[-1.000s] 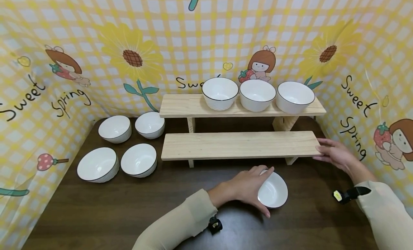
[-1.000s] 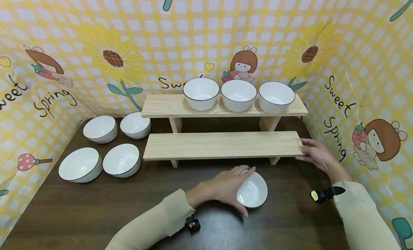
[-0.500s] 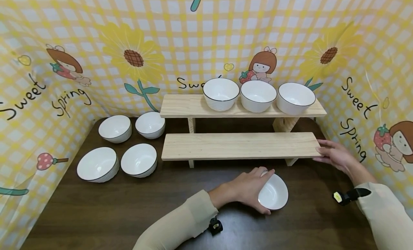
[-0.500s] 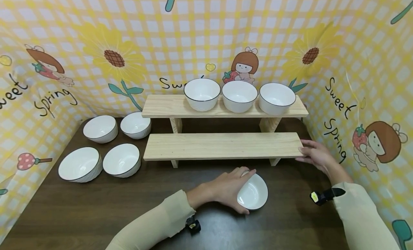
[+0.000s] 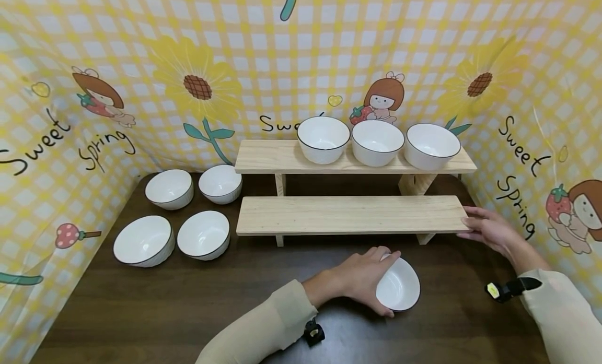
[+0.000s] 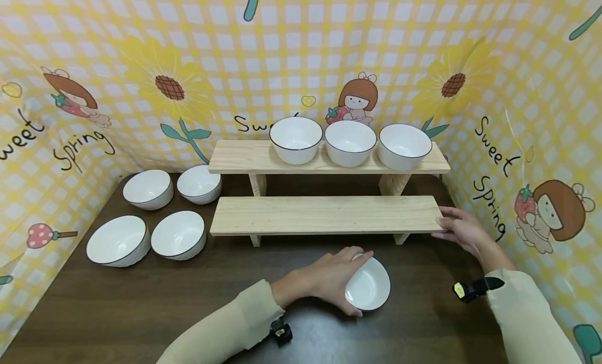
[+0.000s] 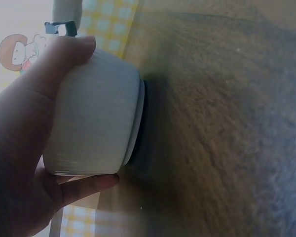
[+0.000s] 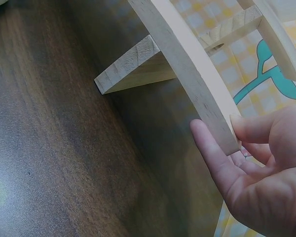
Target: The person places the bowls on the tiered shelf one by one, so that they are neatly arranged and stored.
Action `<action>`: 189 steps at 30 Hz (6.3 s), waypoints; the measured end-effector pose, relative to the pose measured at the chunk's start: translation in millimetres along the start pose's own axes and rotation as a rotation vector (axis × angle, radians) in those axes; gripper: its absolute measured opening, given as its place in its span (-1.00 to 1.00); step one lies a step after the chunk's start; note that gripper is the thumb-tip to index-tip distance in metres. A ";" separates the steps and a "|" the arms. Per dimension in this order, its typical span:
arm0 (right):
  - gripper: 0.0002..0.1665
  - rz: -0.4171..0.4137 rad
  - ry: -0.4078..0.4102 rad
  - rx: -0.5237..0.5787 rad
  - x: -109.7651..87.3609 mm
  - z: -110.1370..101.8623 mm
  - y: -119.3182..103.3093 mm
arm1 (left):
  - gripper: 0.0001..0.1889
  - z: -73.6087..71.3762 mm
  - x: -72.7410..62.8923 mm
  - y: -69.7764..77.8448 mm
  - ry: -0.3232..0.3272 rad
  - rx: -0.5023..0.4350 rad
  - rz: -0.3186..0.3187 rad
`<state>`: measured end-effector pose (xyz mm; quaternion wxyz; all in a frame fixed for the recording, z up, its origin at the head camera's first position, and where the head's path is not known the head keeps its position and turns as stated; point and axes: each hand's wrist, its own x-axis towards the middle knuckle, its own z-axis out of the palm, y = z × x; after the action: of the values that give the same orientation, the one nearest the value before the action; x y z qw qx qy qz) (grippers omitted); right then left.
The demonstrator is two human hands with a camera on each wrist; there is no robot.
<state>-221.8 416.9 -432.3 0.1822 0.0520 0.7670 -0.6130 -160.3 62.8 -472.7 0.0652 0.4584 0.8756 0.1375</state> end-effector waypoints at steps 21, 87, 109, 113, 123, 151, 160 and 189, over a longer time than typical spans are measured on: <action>-0.22 0.002 0.019 -0.057 -1.6 2.5 -0.5 | 0.32 -34.7 -24.9 -5.5 0.006 -0.069 0.007; -0.15 -0.013 0.020 0.055 -1.2 1.9 4.9 | 0.29 -206.6 -155.7 -105.7 0.166 -0.103 -0.300; -0.24 -0.020 0.032 0.128 -3.1 0.2 8.5 | 0.26 -255.4 -156.1 -148.2 0.225 -0.106 -0.379; -0.27 -0.023 0.034 0.117 -2.7 0.2 8.5 | 0.25 -261.5 -149.2 -157.1 0.223 -0.099 -0.394; -0.22 -0.020 0.020 0.145 -0.7 0.3 6.2 | 0.24 -267.9 -132.0 -177.6 0.194 -0.141 -0.439; -0.20 -0.017 0.033 0.114 -0.2 2.5 6.4 | 0.22 -257.5 -98.9 -210.3 0.228 -0.155 -0.501; -0.20 -0.008 0.041 0.069 -0.2 3.5 3.6 | 0.22 -257.4 -96.7 -213.6 0.216 -0.197 -0.529; -0.18 -0.022 0.032 0.106 -0.3 2.1 3.2 | 0.25 -257.1 -88.8 -211.7 0.166 -0.166 -0.538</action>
<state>-220.1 415.8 -435.5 0.1605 0.0629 0.7368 -0.6538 -337.5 -171.4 -292.2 0.0647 0.1901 0.9538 0.2236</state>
